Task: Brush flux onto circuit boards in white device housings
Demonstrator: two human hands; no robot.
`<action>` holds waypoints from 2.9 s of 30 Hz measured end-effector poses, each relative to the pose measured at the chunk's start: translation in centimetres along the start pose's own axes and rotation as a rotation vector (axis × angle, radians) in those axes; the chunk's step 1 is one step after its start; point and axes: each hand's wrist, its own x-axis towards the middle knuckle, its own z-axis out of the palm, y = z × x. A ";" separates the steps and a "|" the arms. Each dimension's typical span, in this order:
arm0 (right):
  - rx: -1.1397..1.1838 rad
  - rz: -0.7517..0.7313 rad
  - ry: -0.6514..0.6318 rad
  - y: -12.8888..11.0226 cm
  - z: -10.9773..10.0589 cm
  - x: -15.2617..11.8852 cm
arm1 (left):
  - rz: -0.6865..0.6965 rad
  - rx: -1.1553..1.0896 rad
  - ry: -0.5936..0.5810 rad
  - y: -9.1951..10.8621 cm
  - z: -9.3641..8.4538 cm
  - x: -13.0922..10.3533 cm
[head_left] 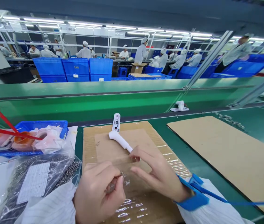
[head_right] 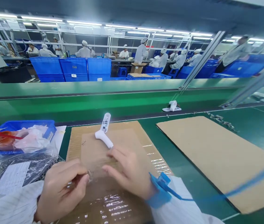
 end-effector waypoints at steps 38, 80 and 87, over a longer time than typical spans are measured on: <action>0.620 0.153 0.079 -3.6 2.2 -0.6 | 0.398 0.419 -0.115 0.8 -0.2 1.2; 1.156 0.522 -0.086 -3.0 2.9 -0.1 | 0.789 0.602 -0.253 -0.6 -1.2 0.0; 1.280 0.610 -0.168 -2.6 3.0 -0.4 | 0.839 0.570 -0.264 -0.6 -1.0 -0.2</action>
